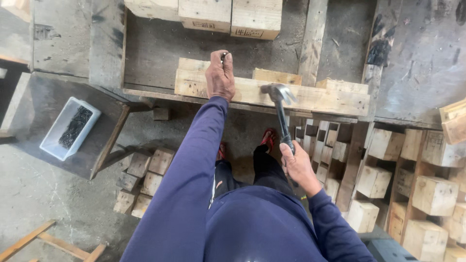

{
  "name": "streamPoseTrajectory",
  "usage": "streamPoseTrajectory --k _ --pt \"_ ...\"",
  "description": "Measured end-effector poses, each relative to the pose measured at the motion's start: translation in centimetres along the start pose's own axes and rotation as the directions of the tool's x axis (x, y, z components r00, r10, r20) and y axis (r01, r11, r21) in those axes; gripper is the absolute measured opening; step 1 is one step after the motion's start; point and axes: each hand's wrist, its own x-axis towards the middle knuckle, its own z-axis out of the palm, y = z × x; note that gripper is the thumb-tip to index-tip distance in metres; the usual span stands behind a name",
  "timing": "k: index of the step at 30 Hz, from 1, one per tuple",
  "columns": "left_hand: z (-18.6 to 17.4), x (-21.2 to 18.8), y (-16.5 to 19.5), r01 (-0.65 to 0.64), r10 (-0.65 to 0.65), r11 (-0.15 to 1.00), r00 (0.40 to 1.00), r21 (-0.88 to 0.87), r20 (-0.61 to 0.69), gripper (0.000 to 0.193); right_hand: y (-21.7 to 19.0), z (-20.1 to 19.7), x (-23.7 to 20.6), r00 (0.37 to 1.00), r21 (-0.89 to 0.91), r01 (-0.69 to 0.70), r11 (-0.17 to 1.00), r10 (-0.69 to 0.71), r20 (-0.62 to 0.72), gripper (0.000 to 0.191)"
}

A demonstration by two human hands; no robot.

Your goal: The person assembles small wooden frames by placing planks on a workbench, aligning them, and hammering nails to secure the joints. The person repeatedly picks up planks, positions them, and uses a hammer to drive nails into the wood.

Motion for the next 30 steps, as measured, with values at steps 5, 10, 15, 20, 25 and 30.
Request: streamPoseTrajectory --k 5,10,15,20,25,30 --pt "0.2 0.9 0.8 0.252 -0.253 0.943 0.967 -0.217 0.022 0.023 -0.9 -4.0 0.6 0.999 0.194 -0.042 0.98 0.042 0.003 0.039" --pt "-1.8 -6.3 2.4 0.418 -0.502 0.707 0.865 -0.571 0.011 0.027 -3.5 -11.1 0.9 0.969 -0.143 0.145 0.979 -0.17 -0.179 0.041" --pt "-0.1 -17.6 4.2 0.605 -0.784 0.269 0.59 -0.749 0.195 0.032 -7.8 -19.4 6.9 0.879 -0.642 0.284 0.712 -0.461 -0.123 0.046" --pt "3.5 -19.7 3.2 0.647 -0.811 0.162 0.517 -0.745 0.273 0.025 -10.3 -22.5 14.4 0.852 -0.812 0.288 0.508 -0.523 -0.025 0.051" --pt "4.3 -14.7 1.8 0.623 -0.843 0.303 0.529 -0.721 0.103 0.034 -10.8 -19.4 18.4 0.768 -0.875 0.382 0.298 -0.629 0.121 0.043" --pt "3.7 -9.7 0.7 0.695 -0.874 0.246 0.46 -0.675 0.155 0.034 -8.8 -12.9 18.2 0.583 -0.75 0.643 0.152 -0.733 0.351 0.034"
